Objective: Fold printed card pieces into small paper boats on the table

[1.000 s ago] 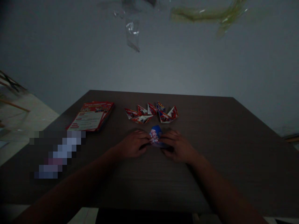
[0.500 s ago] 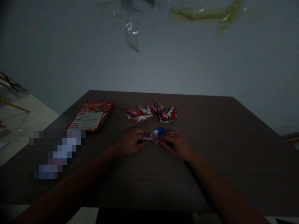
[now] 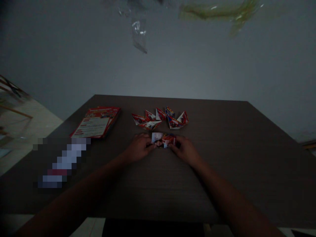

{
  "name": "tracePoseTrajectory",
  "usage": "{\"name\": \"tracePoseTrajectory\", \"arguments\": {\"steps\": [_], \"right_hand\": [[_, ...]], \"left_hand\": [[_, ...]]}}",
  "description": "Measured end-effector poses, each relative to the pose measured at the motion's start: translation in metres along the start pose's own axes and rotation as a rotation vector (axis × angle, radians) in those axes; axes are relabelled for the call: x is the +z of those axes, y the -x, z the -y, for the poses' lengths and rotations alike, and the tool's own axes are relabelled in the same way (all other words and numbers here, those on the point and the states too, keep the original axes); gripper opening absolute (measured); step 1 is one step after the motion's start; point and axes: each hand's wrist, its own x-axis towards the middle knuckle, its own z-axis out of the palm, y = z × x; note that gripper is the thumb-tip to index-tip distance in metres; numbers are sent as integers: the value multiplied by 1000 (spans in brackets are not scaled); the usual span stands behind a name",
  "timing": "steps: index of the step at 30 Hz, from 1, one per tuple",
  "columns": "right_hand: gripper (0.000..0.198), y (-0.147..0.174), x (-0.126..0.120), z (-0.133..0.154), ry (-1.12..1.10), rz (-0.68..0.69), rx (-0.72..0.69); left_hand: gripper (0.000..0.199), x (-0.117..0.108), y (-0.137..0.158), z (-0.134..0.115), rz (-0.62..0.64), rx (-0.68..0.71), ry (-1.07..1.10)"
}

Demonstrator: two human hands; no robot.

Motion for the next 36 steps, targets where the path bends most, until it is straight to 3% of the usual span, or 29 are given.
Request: {"name": "tracePoseTrajectory", "arguments": {"steps": [9, 24, 27, 31, 33, 36], "right_hand": [[30, -3, 1, 4, -30, 44, 118], [24, -5, 8, 0, 127, -13, 63], [24, -3, 9, -1, 116, -94, 54], [35, 6, 6, 7, 287, -296, -117], [33, 11, 5, 14, 416, -278, -244], [32, 16, 9, 24, 511, -129, -426]], "left_hand": [[28, -3, 1, -10, 22, -144, -17], [34, -7, -2, -17, 61, -158, -84], [34, -7, -2, -17, 50, -163, -83], [34, -5, -1, -15, 42, -157, -76], [36, -4, -1, -14, 31, -156, -73], [37, -3, -1, -13, 26, -156, -74]]}}
